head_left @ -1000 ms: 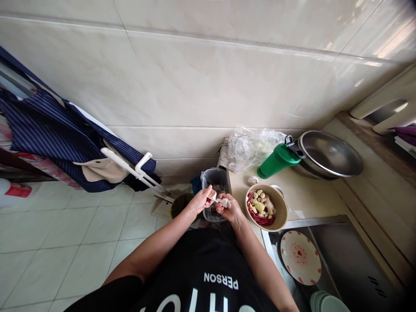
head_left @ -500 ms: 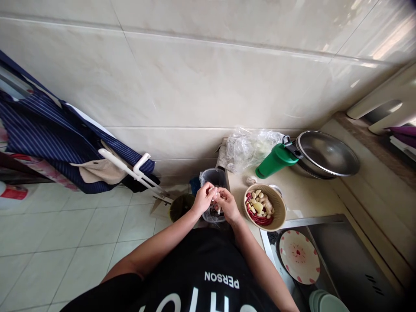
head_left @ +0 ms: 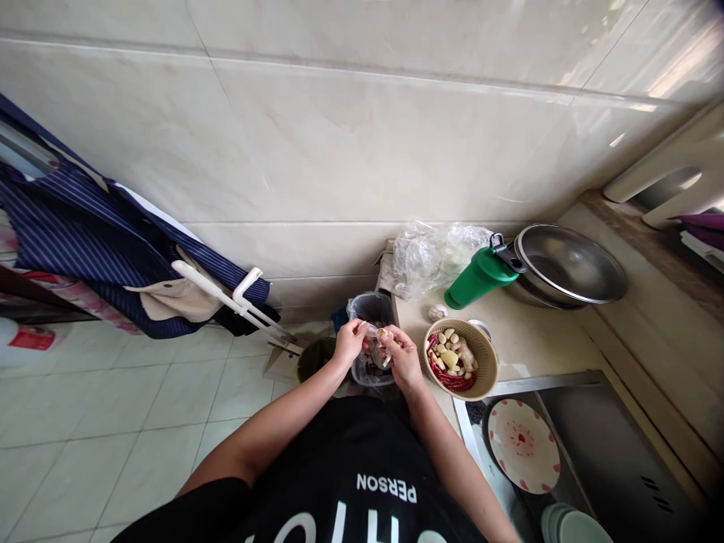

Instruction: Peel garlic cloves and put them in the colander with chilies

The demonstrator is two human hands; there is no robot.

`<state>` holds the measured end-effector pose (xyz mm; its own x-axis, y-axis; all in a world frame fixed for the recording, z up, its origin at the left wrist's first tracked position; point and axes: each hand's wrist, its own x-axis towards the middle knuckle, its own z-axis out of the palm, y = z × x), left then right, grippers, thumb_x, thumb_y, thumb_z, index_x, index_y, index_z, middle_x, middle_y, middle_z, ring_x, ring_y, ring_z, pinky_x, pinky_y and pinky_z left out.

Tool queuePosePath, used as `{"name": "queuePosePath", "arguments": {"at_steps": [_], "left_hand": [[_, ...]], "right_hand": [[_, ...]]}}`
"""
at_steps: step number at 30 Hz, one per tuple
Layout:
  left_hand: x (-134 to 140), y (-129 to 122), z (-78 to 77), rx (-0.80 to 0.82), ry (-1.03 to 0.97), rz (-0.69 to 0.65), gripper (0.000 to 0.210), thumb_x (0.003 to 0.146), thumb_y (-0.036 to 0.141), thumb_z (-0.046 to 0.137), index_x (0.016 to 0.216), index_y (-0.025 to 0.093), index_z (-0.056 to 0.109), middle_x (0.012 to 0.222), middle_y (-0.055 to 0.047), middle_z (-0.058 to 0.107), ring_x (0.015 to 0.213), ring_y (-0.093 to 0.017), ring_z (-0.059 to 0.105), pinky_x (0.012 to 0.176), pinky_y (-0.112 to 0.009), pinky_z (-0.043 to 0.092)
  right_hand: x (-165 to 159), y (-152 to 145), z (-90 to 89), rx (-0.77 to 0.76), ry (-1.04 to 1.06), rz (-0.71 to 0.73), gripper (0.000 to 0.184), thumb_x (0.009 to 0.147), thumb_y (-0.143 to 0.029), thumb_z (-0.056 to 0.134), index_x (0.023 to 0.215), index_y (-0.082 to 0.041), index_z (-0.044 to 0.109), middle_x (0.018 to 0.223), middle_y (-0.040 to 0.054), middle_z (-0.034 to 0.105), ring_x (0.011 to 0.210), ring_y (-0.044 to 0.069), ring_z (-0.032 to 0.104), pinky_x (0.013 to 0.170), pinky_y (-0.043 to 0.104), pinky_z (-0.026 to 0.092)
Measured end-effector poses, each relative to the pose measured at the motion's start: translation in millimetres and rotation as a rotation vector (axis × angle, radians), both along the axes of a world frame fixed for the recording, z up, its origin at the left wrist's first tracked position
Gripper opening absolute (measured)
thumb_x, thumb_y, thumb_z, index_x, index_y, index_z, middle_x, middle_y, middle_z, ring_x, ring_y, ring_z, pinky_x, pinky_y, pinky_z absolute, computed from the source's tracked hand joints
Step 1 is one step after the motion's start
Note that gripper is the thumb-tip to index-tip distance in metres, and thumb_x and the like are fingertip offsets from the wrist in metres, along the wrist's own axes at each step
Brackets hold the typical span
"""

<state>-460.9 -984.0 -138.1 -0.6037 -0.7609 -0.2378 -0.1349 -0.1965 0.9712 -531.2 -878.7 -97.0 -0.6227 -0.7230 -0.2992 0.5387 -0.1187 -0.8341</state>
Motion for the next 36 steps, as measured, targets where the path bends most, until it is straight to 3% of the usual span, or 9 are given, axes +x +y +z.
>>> {"name": "queuePosePath", "arguments": {"at_steps": [4, 9, 15, 20, 23, 29, 32, 36], "left_hand": [[-3.9, -2.2, 2.4, -0.049, -0.026, -0.104, 0.016, 0.071, 0.029, 0.067, 0.066, 0.018, 0.056, 0.06, 0.001, 0.057, 0.053, -0.013, 0.053, 0.05, -0.021, 0.039], [-2.2, 1.4, 26.5, -0.185, -0.012, -0.153, 0.024, 0.08, 0.03, 0.058, 0.059, 0.019, 0.055, 0.062, -0.001, 0.054, 0.061, -0.014, 0.049, 0.06, -0.022, 0.037], [0.8, 9.4, 51.9, -0.396, 0.019, -0.327, 0.034, 0.087, 0.037, 0.047, 0.059, 0.018, 0.052, 0.055, 0.001, 0.052, 0.053, -0.012, 0.047, 0.057, -0.023, 0.034], [2.3, 14.1, 55.4, -0.166, 0.071, -0.391, 0.047, 0.089, 0.049, 0.038, 0.055, 0.018, 0.051, 0.051, -0.001, 0.056, 0.048, -0.013, 0.052, 0.053, -0.024, 0.039], [0.4, 17.4, 51.2, 0.004, 0.117, -0.318, 0.052, 0.087, 0.058, 0.034, 0.056, 0.019, 0.047, 0.048, 0.0, 0.054, 0.041, -0.012, 0.049, 0.044, -0.024, 0.036], [-0.3, 12.8, 44.3, 0.307, 0.14, -0.203, 0.051, 0.078, 0.065, 0.047, 0.06, 0.017, 0.046, 0.046, 0.004, 0.045, 0.035, -0.005, 0.034, 0.034, -0.019, 0.019], [2.6, 8.7, 43.7, 0.439, 0.222, -0.196, 0.047, 0.075, 0.062, 0.054, 0.063, 0.017, 0.044, 0.049, 0.005, 0.045, 0.037, -0.005, 0.038, 0.034, -0.017, 0.022], [5.3, 3.5, 43.5, 0.474, 0.305, -0.173, 0.043, 0.075, 0.057, 0.058, 0.068, 0.016, 0.048, 0.056, 0.002, 0.054, 0.043, -0.007, 0.047, 0.037, -0.017, 0.034]], "right_hand": [[-0.8, 0.4, 0.7, 0.055, 0.078, -0.028, 0.025, 0.064, -0.034, 0.075, 0.078, -0.019, 0.062, 0.063, -0.0032, 0.056, 0.05, 0.009, 0.045, 0.046, 0.021, 0.036], [-3.5, 2.9, -2.4, 0.098, 0.254, -0.06, 0.022, 0.07, -0.038, 0.07, 0.075, -0.019, 0.059, 0.056, -0.0046, 0.052, 0.047, 0.008, 0.042, 0.045, 0.021, 0.034], [-4.8, 6.5, 6.5, 0.063, 0.321, 0.112, 0.022, 0.08, -0.043, 0.06, 0.086, -0.021, 0.058, 0.057, -0.0057, 0.05, 0.044, 0.008, 0.042, 0.042, 0.02, 0.035], [-3.1, 7.7, 17.3, -0.026, 0.118, 0.184, 0.026, 0.078, -0.045, 0.062, 0.076, -0.021, 0.054, 0.052, -0.0059, 0.049, 0.041, 0.008, 0.04, 0.039, 0.02, 0.033], [-1.5, 4.0, 21.9, -0.074, -0.024, 0.152, 0.026, 0.075, -0.044, 0.066, 0.076, -0.021, 0.053, 0.051, -0.0063, 0.048, 0.04, 0.008, 0.04, 0.038, 0.019, 0.031], [-2.2, 0.9, 22.6, -0.143, -0.281, 0.153, 0.029, 0.07, -0.042, 0.071, 0.082, -0.022, 0.054, 0.063, -0.0046, 0.053, 0.045, 0.006, 0.041, 0.039, 0.016, 0.03], [-2.6, 3.2, 20.0, -0.144, -0.261, 0.157, 0.029, 0.07, -0.04, 0.072, 0.084, -0.022, 0.056, 0.069, -0.0022, 0.058, 0.049, 0.007, 0.044, 0.042, 0.016, 0.033], [-3.9, 7.0, 20.5, -0.07, -0.082, 0.164, 0.025, 0.071, -0.038, 0.072, 0.079, -0.019, 0.059, 0.068, -0.0011, 0.06, 0.049, 0.007, 0.045, 0.044, 0.018, 0.036]]}}
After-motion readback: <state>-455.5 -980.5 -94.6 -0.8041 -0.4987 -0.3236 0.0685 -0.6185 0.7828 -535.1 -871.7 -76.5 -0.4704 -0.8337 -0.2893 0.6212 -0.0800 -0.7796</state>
